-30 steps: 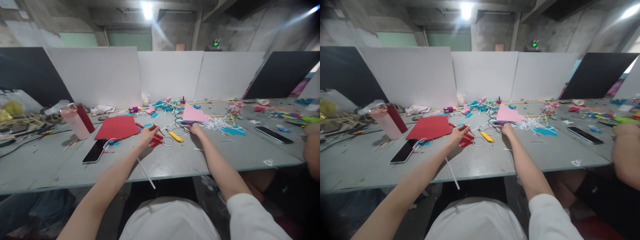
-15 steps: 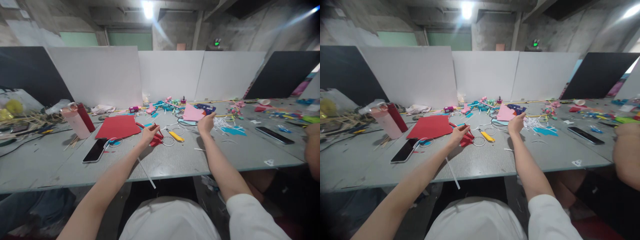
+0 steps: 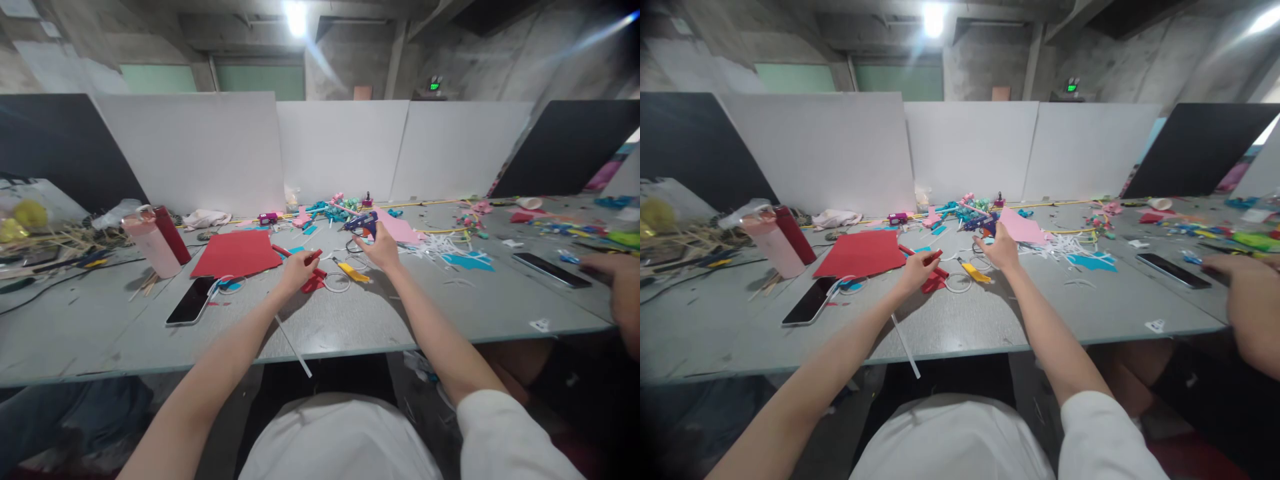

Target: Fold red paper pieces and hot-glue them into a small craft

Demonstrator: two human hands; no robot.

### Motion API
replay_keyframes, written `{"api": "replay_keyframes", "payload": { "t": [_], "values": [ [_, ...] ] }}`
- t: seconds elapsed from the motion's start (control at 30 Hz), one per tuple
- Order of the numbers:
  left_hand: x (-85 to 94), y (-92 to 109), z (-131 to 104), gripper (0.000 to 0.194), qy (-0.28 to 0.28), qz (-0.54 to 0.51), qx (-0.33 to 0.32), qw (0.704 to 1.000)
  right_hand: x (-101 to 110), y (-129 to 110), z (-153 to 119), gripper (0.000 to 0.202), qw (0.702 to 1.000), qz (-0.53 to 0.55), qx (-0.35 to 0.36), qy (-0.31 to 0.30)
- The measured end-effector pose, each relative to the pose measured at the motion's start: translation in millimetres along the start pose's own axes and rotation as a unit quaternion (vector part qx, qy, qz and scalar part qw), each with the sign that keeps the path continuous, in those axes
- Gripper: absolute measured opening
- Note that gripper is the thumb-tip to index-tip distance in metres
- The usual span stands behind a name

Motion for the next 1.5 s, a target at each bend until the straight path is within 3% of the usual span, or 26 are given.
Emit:
{"api": "replay_keyframes", "payload": {
  "t": [0.17, 0.43, 0.57, 0.87, 1.07, 1.5],
  "values": [
    [3.2, 2.1, -3.3, 0.028, -0.034, 0.076, -0.04, 0.996, -3.3, -13.4, -6.8, 0.056, 0.997, -0.02, 0.054, -0.053],
    [5.4, 5.2, -5.3, 0.02, -0.024, -0.025, -0.003, 0.999, -6.7, -22.1, -13.3, 0.049, 0.987, -0.096, 0.073, -0.106],
    [5.7, 7.7, -6.1, 0.022, -0.034, -0.031, 0.03, 0.998, -7.8, -23.7, -13.8, 0.049, 0.985, -0.099, 0.082, -0.118],
    [5.6, 10.4, -6.9, 0.021, -0.059, -0.012, 0.018, 0.998, -10.1, -27.0, -15.2, 0.048, 0.982, -0.101, 0.087, -0.138],
    [5.7, 11.2, -7.3, 0.017, -0.053, -0.062, 0.039, 0.996, -11.6, -25.6, -14.9, 0.045, 0.978, -0.107, 0.094, -0.15],
    [4.9, 9.6, -7.2, 0.02, -0.051, -0.002, 0.019, 0.999, -12.4, -24.1, -14.3, 0.047, 0.977, -0.114, 0.085, -0.16]
  ]
}}
Point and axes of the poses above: each hand's wrist, its own z-axis towards the middle knuckle, its own x-axis out of the back of the hand, y = z × x, the point moved 1 cm from there along z, towards the middle knuckle, and after that the axes turned 8 degrees about -y, right-handed, at the moved point
